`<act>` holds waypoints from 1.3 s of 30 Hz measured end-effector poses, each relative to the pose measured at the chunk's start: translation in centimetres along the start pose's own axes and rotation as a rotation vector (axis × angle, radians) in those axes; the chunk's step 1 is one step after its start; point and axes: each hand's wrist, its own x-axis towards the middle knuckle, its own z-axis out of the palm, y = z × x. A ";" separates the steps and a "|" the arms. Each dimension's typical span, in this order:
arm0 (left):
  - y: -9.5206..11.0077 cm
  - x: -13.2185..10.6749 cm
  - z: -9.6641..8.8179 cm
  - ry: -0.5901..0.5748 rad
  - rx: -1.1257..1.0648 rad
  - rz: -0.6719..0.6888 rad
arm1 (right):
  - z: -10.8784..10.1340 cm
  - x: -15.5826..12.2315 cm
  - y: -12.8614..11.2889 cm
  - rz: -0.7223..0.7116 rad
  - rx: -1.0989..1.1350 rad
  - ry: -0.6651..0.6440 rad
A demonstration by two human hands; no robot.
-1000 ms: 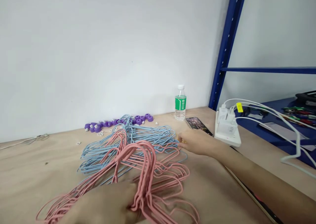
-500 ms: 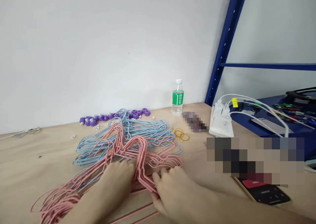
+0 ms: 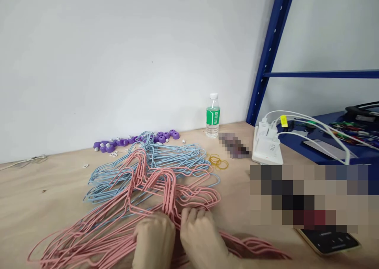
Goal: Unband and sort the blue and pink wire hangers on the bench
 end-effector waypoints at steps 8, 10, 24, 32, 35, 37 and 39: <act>0.6 -0.2 1.4 0.175 -0.116 -0.130 | 1.3 0.1 -0.2 -0.071 0.125 0.213; 0.4 -0.6 0.7 0.176 -0.171 -0.111 | 1.3 0.2 -0.1 -0.062 0.112 0.172; -0.1 -0.1 1.7 0.254 -0.182 -0.087 | 1.4 0.3 0.1 -0.088 0.042 0.209; 0.3 0.6 2.8 0.281 -0.217 -0.164 | 2.9 0.9 0.1 -0.087 0.054 0.406; 0.4 0.4 2.3 0.268 -0.195 -0.163 | 4.0 1.0 0.3 -0.100 0.078 0.561; 0.3 0.4 2.3 0.257 -0.145 -0.166 | 4.7 1.3 0.1 -0.103 0.106 0.618; 0.1 0.5 2.7 0.261 -0.077 -0.155 | 5.2 1.6 -0.4 -0.066 0.127 0.593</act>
